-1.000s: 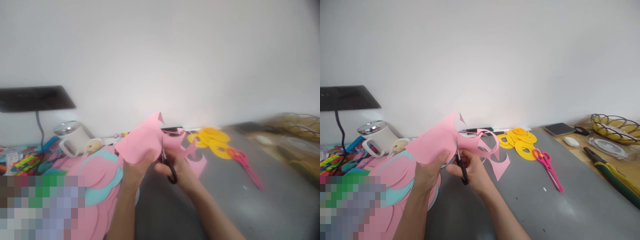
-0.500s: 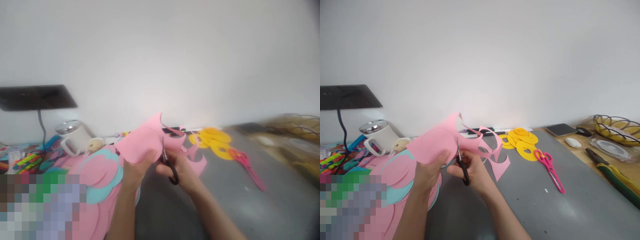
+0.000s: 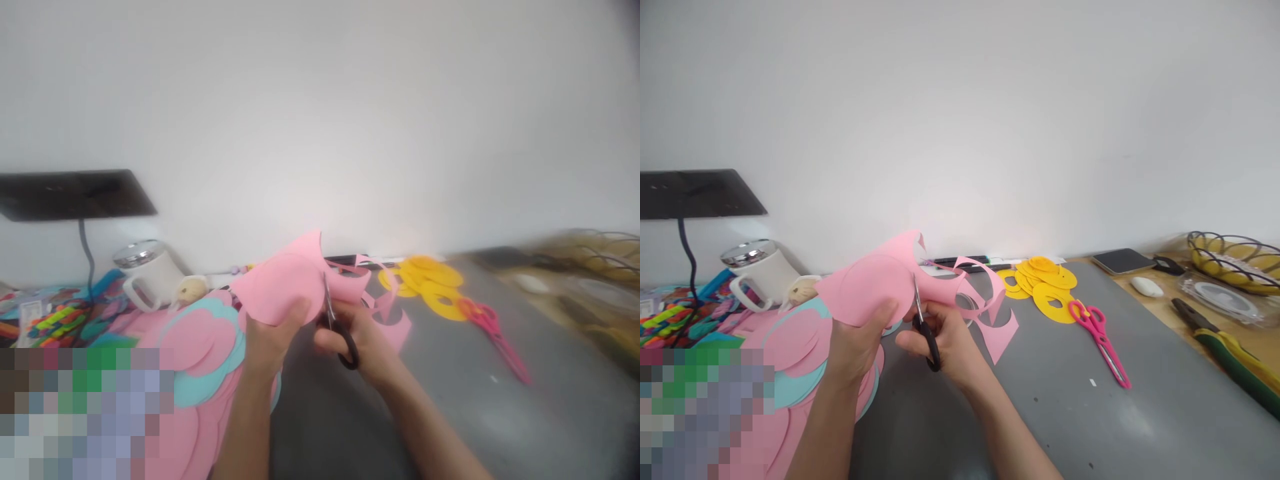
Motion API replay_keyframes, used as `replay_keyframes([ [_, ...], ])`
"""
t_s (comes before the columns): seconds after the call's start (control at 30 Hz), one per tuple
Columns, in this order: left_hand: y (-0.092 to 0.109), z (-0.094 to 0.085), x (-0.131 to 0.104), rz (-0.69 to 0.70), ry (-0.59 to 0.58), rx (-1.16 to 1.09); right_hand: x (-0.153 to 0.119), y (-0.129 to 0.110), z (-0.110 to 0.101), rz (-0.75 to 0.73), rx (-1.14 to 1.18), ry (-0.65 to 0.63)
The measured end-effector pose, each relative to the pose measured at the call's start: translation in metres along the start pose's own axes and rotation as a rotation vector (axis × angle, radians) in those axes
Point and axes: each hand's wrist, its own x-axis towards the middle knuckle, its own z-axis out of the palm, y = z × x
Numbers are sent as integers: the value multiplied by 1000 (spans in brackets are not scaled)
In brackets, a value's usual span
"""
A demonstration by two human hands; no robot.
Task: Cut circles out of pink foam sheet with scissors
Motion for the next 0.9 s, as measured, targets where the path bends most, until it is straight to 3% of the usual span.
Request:
replay_keyframes([
  [0.63, 0, 5, 1, -3, 94, 25, -1, 2, 7, 112, 66, 50],
  [0.9, 2, 5, -1, 20, 34, 62, 2, 6, -1, -43, 46, -30],
])
